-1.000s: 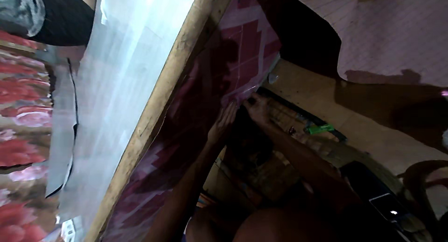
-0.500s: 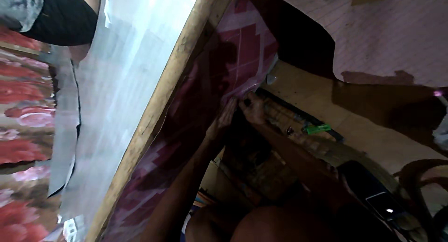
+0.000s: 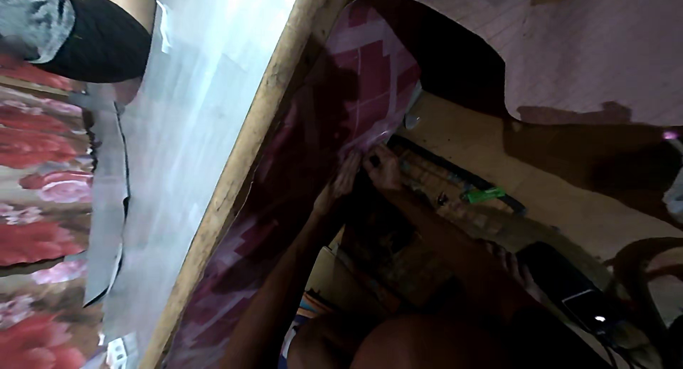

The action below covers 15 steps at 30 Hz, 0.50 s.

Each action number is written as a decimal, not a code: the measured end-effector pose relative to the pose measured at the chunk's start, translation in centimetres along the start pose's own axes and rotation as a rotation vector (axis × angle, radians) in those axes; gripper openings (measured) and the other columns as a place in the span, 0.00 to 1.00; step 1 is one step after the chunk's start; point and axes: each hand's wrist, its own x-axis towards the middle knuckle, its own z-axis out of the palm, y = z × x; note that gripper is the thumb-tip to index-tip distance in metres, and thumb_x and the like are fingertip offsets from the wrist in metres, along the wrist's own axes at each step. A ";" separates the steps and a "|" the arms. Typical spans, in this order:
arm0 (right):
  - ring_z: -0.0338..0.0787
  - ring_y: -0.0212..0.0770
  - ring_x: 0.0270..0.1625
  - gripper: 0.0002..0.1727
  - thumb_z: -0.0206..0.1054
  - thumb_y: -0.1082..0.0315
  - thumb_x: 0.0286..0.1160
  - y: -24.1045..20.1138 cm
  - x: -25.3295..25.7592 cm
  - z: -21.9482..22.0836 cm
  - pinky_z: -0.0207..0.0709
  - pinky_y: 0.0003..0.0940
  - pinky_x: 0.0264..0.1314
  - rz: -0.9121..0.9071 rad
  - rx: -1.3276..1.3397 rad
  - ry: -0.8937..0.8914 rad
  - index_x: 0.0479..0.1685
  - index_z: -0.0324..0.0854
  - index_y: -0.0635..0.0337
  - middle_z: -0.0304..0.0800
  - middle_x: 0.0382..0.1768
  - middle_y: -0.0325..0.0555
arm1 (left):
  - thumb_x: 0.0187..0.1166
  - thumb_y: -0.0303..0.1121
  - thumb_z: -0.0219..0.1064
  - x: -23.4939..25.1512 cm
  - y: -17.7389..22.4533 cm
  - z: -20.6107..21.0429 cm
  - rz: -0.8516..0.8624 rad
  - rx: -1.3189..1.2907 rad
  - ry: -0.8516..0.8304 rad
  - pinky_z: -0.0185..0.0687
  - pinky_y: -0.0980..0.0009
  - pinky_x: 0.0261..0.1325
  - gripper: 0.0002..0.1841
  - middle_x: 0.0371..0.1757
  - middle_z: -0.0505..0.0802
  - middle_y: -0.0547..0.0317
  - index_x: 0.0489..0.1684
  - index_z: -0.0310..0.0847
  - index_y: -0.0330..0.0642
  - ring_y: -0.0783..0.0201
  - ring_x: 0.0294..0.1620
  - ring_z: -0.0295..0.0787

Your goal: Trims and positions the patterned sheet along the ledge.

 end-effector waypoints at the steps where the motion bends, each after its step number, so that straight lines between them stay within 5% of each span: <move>1: 0.90 0.47 0.42 0.04 0.72 0.76 0.69 0.0 0.0 0.0 0.86 0.42 0.46 0.014 0.009 0.000 0.31 0.84 0.69 0.88 0.42 0.57 | 0.88 0.20 0.48 0.0 0.0 0.0 0.007 0.026 0.001 0.53 0.61 0.91 0.29 0.95 0.58 0.47 0.91 0.52 0.27 0.57 0.95 0.52; 9: 0.91 0.49 0.44 0.03 0.72 0.75 0.70 0.0 0.0 -0.7 0.87 0.45 0.47 -0.029 -0.041 -0.046 0.34 0.85 0.67 0.89 0.45 0.57 | 0.87 0.20 0.49 0.0 -0.2 0.7 0.024 0.073 0.093 0.48 0.53 0.92 0.28 0.95 0.59 0.49 0.90 0.55 0.27 0.57 0.95 0.52; 15: 0.91 0.50 0.46 0.03 0.73 0.75 0.71 -0.5 0.1 -1.0 0.87 0.46 0.50 0.001 -0.037 -0.059 0.36 0.86 0.67 0.89 0.46 0.57 | 0.88 0.19 0.48 0.2 -0.3 0.9 0.043 0.119 0.089 0.51 0.59 0.92 0.27 0.94 0.61 0.47 0.88 0.58 0.26 0.57 0.95 0.53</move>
